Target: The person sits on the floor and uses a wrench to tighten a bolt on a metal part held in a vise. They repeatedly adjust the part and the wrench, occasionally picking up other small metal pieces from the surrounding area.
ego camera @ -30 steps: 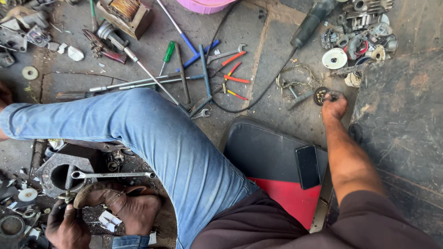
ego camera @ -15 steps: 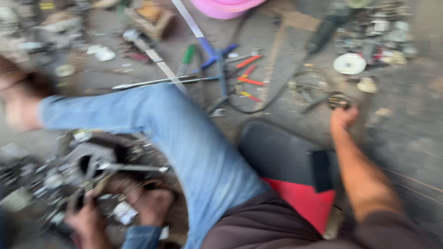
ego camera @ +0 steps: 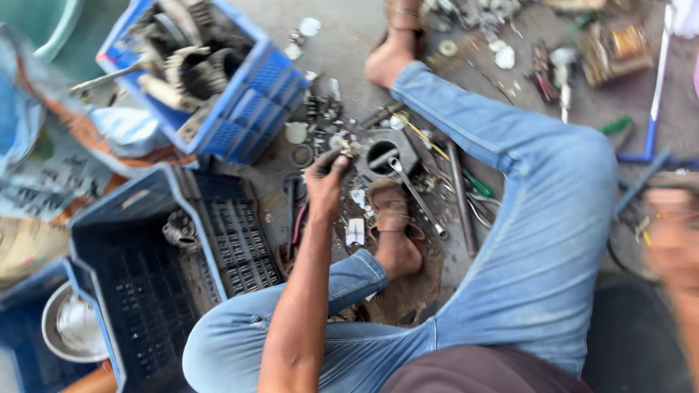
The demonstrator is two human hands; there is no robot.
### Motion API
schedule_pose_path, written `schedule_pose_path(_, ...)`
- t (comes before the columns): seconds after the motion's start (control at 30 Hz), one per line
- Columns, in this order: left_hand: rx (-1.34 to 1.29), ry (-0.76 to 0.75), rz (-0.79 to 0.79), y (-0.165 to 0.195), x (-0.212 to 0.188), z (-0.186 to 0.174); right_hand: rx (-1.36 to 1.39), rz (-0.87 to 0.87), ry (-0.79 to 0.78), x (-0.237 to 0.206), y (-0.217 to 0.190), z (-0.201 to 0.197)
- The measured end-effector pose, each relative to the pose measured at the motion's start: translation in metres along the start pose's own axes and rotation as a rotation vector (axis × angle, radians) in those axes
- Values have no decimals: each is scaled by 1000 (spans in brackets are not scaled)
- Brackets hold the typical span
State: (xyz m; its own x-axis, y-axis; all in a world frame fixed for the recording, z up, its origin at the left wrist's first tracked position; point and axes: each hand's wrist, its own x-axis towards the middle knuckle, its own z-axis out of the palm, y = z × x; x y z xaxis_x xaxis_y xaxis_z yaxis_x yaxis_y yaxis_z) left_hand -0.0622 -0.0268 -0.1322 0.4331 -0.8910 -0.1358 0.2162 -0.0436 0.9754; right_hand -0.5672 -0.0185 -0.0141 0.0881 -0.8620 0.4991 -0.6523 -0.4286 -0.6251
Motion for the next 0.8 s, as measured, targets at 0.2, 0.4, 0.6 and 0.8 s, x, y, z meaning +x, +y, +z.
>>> schedule_pose_path(0.2,140,-223,81,122,-66,18,348,-274,-500,66,-158,113)
schedule_pose_path(0.4,158,-271,70,175,-135,9,498,-416,-588,72,-245,142)
schedule_pose_path(0.6,134,-160,46,178,-146,1,460,-368,-649,74,-263,151)
schedule_pose_path(0.8,16,-76,60,188,-148,-7,1102,230,-683,70,-241,155)
